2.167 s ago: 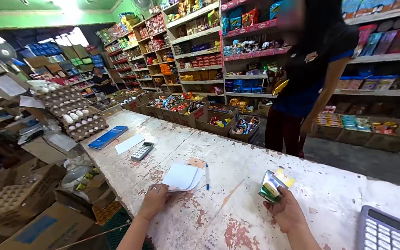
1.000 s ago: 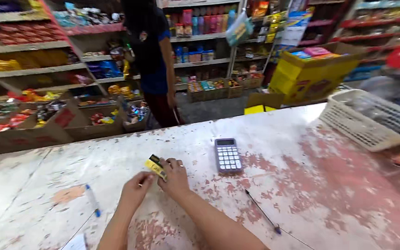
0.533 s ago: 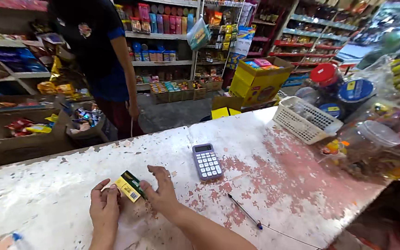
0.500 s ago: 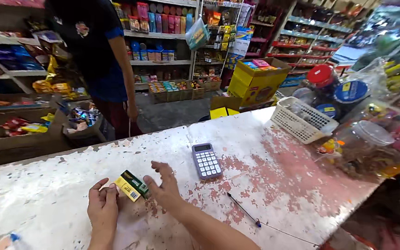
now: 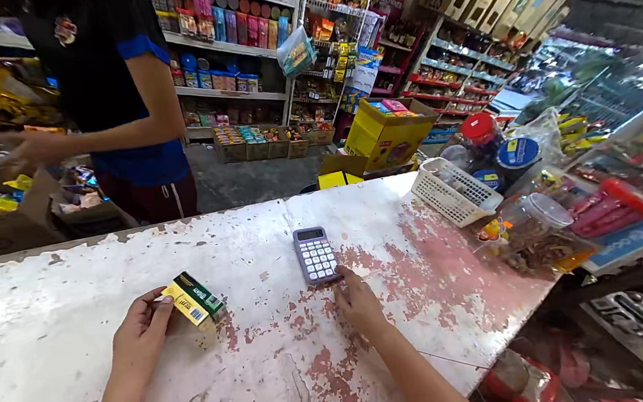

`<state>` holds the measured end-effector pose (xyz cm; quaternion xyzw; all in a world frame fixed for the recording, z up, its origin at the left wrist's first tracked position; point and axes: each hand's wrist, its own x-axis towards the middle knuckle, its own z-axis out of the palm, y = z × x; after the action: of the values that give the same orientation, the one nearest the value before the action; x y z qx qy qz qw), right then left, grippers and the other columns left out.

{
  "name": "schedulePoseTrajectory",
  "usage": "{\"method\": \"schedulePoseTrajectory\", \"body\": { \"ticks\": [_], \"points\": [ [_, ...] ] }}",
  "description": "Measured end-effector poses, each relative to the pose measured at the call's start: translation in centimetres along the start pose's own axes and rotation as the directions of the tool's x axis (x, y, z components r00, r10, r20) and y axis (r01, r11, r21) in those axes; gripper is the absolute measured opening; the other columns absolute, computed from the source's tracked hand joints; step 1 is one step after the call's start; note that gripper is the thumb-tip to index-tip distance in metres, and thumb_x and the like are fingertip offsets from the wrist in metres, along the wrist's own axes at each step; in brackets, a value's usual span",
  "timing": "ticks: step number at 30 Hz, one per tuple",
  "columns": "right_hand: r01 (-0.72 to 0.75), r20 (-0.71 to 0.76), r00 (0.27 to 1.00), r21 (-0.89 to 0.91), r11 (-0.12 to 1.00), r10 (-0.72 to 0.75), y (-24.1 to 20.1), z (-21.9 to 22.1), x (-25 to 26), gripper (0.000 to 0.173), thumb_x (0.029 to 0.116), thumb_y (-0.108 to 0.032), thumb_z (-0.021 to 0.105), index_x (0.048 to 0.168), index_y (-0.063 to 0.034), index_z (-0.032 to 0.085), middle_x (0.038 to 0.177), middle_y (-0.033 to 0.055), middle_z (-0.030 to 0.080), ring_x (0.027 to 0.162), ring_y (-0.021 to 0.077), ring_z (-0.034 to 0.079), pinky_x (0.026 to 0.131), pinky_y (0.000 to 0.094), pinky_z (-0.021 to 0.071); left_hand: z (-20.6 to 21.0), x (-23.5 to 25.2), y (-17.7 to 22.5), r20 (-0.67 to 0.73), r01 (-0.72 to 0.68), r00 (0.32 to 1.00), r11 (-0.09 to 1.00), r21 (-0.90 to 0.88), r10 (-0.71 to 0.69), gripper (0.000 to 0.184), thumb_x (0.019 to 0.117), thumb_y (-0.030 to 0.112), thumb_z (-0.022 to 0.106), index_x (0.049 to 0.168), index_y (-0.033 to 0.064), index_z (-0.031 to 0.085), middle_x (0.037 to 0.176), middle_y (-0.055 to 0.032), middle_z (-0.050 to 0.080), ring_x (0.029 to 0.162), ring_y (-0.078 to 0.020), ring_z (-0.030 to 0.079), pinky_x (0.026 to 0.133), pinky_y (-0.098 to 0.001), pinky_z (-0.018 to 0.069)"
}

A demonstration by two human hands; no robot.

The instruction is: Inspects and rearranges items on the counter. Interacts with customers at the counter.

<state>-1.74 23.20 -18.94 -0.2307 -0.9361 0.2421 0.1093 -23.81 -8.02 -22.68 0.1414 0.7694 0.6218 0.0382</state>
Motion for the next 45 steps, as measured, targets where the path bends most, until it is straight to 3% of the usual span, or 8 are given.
{"method": "schedulePoseTrajectory", "body": {
  "ticks": [4,14,17,20,25,31,38,45],
  "points": [
    [-0.001,0.106,0.994,-0.198,0.98,0.022,-1.8,-1.9,2.1,0.044,0.1064,-0.021,0.043,0.143,0.0014,0.053,0.136,0.0203,0.063,0.13,0.04,0.056,0.111,0.056,0.0397,0.1,0.1,-0.3,-0.002,-0.086,0.996,0.996,0.022,0.086,0.041,0.1031,0.028,0.052,0.13,-0.0024,0.055,0.082,0.0021,0.061,0.065,0.0052,0.056,0.062,-0.012,0.0479],
    [0.135,0.21,0.972,-0.12,0.984,-0.107,-4.5,-0.2,7.8,0.044,0.1039,-0.014,0.044,0.146,-0.008,0.053,0.141,0.0116,0.062,0.144,0.0355,0.043,0.119,0.0583,0.0276,0.3,0.2,-0.8,-0.025,-0.159,0.986,0.98,0.123,0.163,0.05,0.1016,0.032,0.053,0.137,-0.0023,0.052,0.084,-0.0021,0.061,0.065,0.0011,0.054,0.061,-0.0155,0.0466],
    [0.159,0.103,0.983,-0.079,0.984,-0.151,-3.8,0.6,7.8,0.043,0.1013,-0.014,0.046,0.142,-0.0064,0.057,0.136,0.0104,0.066,0.141,0.0341,0.047,0.118,0.0579,0.0285,-0.2,0.2,-0.4,-0.084,-0.159,0.981,0.97,0.185,0.176,0.066,0.0994,0.036,0.053,0.149,-0.006,0.038,0.129,-0.0272,0.055,0.093,-0.0259,0.06,0.075,-0.0405,0.0529],
    [0.155,0.174,0.974,-0.044,0.987,-0.145,-3.2,0.0,7.5,0.044,0.1019,-0.011,0.045,0.144,-0.0056,0.054,0.142,0.0101,0.062,0.146,0.0341,0.042,0.122,0.0588,0.0217,-0.3,0.2,-0.4,-0.12,-0.149,0.979,0.98,0.134,0.165,0.073,0.0985,0.038,0.05,0.155,-0.0041,0.031,0.155,-0.0292,0.037,0.124,-0.0331,0.055,0.091,-0.0449,0.0538],
    [0.125,-0.078,0.989,0.034,0.992,-0.122,-1.5,-2.1,4.1,0.043,0.0985,-0.007,0.046,0.139,0.0012,0.058,0.136,0.0157,0.066,0.132,0.0347,0.058,0.117,0.0576,0.0346,-0.1,0.1,-0.1,-0.076,-0.208,0.972,0.964,0.163,0.223,0.08,0.096,0.042,0.052,0.154,-0.0079,0.028,0.164,-0.0318,0.019,0.147,-0.0395,0.033,0.109,-0.0454,0.0432],
    [0.024,0.035,0.999,0.01,1.0,-0.024,0.4,-1.9,2.8,0.048,0.1016,-0.008,0.042,0.148,0.0002,0.047,0.136,0.0201,0.063,0.107,0.0358,0.07,0.095,0.0522,0.0535,0.2,0.1,-0.7,0.039,-0.236,0.972,0.967,0.099,0.233,0.1,0.0932,0.063,0.052,0.161,-0.0016,0.016,0.168,-0.0264,0.007,0.155,-0.0322,0.021,0.117,-0.04,0.0358],
    [0.039,0.078,0.996,-0.01,0.999,-0.038,0.1,-2.5,2.7,0.043,0.1022,-0.008,0.042,0.143,-0.0003,0.052,0.131,0.0197,0.066,0.113,0.0367,0.068,0.1,0.0551,0.0499,0.6,0.2,-0.9,0.208,-0.281,0.935,0.958,-0.058,0.287,0.11,0.0946,0.065,0.054,0.157,-0.011,0.005,0.156,-0.0285,0.036,0.132,-0.0107,0.054,0.104,-0.0226,0.0486],
    [0.022,0.188,0.982,-0.103,0.994,-0.002,-1.0,-3.3,3.1,0.036,0.1028,-0.012,0.046,0.133,0.0001,0.06,0.121,0.0197,0.07,0.117,0.0381,0.065,0.107,0.0551,0.0432,0.1,0.4,-1.1,0.242,-0.277,0.93,0.96,-0.038,0.278,0.102,0.0964,0.062,0.051,0.157,-0.0109,0.013,0.138,-0.021,0.056,0.117,-0.0056,0.062,0.1,-0.022,0.0504]
  ]
}}
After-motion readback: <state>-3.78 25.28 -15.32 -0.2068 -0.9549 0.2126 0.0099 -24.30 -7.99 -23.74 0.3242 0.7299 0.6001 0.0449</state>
